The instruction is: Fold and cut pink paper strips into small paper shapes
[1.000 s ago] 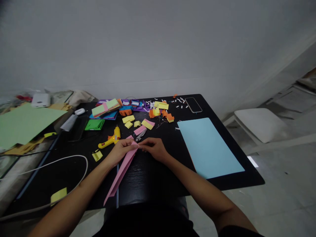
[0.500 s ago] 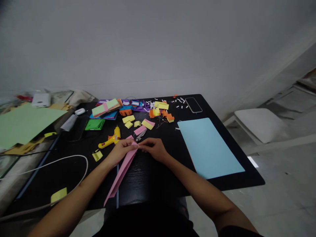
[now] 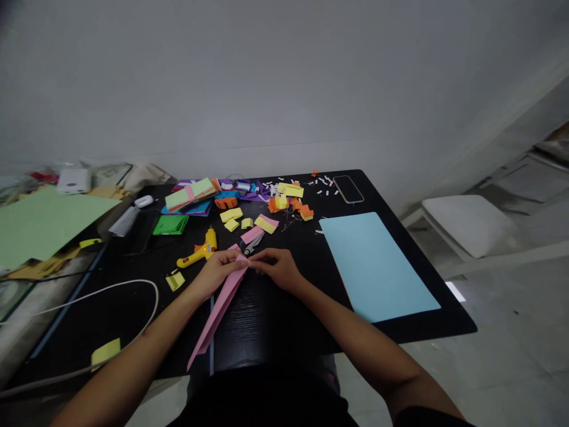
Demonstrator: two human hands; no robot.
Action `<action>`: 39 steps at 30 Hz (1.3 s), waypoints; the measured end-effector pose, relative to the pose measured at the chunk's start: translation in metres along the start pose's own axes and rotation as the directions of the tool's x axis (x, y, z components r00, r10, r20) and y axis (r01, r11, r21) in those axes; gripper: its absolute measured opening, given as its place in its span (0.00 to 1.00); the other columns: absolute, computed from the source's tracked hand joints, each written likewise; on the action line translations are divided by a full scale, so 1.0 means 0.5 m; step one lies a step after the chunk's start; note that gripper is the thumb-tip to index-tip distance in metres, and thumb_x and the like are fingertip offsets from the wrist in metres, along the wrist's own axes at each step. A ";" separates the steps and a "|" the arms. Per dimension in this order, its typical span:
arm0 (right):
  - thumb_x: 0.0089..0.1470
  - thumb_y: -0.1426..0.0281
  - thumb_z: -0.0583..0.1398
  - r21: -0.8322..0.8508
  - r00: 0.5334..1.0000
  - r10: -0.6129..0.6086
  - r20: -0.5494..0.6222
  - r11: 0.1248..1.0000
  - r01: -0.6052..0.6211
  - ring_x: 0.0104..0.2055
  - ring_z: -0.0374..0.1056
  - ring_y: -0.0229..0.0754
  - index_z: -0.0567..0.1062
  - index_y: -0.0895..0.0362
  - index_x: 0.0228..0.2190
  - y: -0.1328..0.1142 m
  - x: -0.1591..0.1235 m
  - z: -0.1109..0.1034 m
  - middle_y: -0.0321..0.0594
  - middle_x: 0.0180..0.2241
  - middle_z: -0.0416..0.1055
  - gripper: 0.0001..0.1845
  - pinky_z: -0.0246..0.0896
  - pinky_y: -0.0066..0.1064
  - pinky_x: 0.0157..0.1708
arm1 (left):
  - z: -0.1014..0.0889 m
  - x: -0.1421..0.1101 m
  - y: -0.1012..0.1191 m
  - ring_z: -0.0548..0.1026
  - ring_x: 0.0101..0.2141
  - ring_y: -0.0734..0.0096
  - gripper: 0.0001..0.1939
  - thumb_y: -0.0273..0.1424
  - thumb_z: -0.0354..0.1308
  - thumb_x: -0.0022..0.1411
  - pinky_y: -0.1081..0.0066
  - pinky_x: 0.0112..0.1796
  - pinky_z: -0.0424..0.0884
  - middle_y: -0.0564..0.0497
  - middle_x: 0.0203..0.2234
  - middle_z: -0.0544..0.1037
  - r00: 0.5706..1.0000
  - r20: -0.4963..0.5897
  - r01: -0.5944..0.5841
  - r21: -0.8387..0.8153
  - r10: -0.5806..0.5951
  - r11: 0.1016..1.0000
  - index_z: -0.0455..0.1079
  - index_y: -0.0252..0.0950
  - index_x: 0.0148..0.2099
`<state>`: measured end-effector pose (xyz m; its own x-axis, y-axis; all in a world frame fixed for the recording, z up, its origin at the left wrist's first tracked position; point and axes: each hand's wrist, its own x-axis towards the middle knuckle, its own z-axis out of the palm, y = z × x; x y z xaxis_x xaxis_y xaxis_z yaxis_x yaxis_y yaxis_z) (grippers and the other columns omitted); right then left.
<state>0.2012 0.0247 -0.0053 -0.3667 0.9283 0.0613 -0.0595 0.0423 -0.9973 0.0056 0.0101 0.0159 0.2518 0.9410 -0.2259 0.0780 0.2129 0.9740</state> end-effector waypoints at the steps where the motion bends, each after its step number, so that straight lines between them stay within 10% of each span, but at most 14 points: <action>1: 0.46 0.56 0.72 0.002 1.000 0.000 0.002 1.000 0.000 0.24 0.69 0.36 0.84 0.58 0.32 0.001 0.000 0.000 0.38 0.25 0.78 0.18 0.68 0.30 0.30 | 0.000 0.000 0.000 0.62 0.22 0.78 0.16 0.40 0.69 0.51 0.75 0.26 0.54 0.56 0.20 0.71 1.000 0.004 0.000 0.002 0.000 1.000 0.75 0.31 0.29; 39: 0.46 0.56 0.72 0.001 1.000 0.018 0.003 1.000 -0.018 0.25 0.69 0.37 0.84 0.58 0.31 0.002 -0.001 0.001 0.38 0.25 0.78 0.18 0.68 0.30 0.30 | -0.002 0.001 -0.001 0.62 0.22 0.78 0.16 0.42 0.68 0.52 0.75 0.26 0.54 0.56 0.20 0.70 1.000 0.010 -0.002 0.020 0.002 1.000 0.75 0.32 0.29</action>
<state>0.2007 0.0242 -0.0065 -0.3708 0.9277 0.0438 -0.0539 0.0256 -0.9982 0.0048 0.0108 0.0153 0.2611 0.9388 -0.2245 0.0969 0.2059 0.9738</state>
